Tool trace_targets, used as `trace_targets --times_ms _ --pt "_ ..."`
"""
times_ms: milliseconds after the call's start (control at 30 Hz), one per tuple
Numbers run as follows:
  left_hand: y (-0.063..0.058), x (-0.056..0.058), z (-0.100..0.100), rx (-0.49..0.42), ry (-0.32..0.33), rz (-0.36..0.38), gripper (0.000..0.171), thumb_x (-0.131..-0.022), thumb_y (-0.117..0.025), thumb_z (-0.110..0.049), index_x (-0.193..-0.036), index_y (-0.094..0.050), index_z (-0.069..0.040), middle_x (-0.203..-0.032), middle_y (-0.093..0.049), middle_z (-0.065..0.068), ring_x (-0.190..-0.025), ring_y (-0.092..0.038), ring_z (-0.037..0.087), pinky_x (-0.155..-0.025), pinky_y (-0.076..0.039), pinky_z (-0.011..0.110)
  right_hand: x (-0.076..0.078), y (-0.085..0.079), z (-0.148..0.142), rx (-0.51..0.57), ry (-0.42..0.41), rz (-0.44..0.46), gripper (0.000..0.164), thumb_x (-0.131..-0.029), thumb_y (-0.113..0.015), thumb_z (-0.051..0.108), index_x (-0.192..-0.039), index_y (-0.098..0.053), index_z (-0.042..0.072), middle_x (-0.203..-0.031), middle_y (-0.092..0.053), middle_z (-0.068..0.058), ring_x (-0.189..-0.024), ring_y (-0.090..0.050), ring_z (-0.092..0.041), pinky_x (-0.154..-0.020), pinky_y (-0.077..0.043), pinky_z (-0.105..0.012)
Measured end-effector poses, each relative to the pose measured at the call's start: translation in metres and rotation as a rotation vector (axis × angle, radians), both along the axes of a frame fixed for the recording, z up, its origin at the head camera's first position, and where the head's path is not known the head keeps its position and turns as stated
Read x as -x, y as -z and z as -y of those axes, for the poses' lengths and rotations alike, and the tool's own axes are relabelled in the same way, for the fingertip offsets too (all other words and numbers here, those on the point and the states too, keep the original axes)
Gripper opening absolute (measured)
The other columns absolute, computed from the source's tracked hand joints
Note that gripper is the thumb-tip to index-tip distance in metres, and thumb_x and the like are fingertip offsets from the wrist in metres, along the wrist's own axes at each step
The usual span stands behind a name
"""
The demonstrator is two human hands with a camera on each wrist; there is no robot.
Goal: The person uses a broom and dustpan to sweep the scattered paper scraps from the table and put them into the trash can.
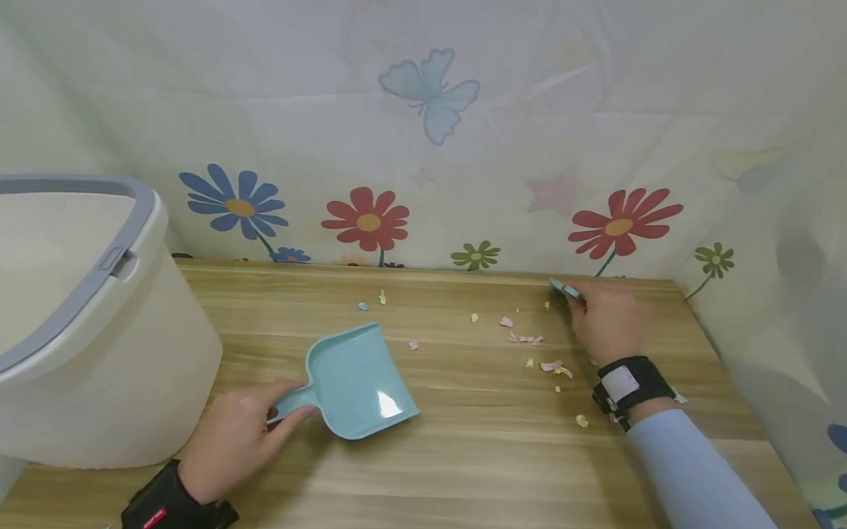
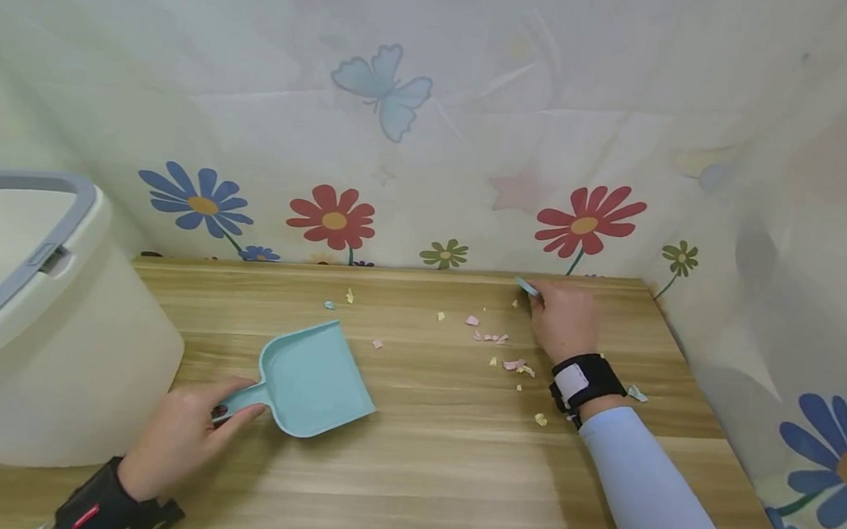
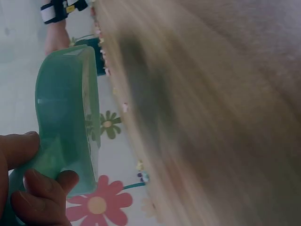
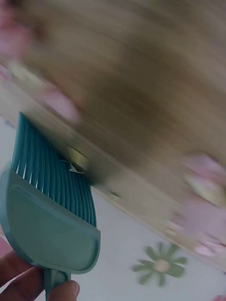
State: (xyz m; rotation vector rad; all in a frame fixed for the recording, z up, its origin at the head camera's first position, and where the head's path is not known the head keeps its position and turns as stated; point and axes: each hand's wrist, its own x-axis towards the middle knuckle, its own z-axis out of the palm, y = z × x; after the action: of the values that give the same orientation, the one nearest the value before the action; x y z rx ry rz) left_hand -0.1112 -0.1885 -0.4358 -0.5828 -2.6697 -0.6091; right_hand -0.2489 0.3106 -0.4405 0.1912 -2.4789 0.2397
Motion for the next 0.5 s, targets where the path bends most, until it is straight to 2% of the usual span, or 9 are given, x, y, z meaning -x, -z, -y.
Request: trace_targets --times_ms 267,500 --pt "0.015 0.005 -0.002 0.024 -0.029 0.114 0.040 -0.090 -0.082 -0.040 -0.116 -0.078 -0.009 -0.091 -0.076 -0.002 -0.065 -0.053 -0.003 -0.060 -0.045 0.022 0.000 0.001 0.059 0.067 -0.158 0.038 0.019 -0.089 -0.079 0.005 -0.106 -0.081 0.012 -0.093 -0.080 -0.011 -0.080 -0.076 -0.032 -0.068 -0.057 -0.050" --pt "0.023 0.008 -0.001 0.018 -0.045 0.143 0.039 -0.091 -0.080 -0.042 -0.116 -0.078 -0.012 -0.085 -0.074 -0.006 -0.061 -0.050 -0.004 -0.058 -0.043 0.021 -0.011 -0.002 0.108 0.068 -0.327 0.136 0.021 -0.087 -0.082 0.005 -0.105 -0.082 0.015 -0.100 -0.081 -0.006 -0.090 -0.077 -0.025 -0.078 -0.059 -0.044"
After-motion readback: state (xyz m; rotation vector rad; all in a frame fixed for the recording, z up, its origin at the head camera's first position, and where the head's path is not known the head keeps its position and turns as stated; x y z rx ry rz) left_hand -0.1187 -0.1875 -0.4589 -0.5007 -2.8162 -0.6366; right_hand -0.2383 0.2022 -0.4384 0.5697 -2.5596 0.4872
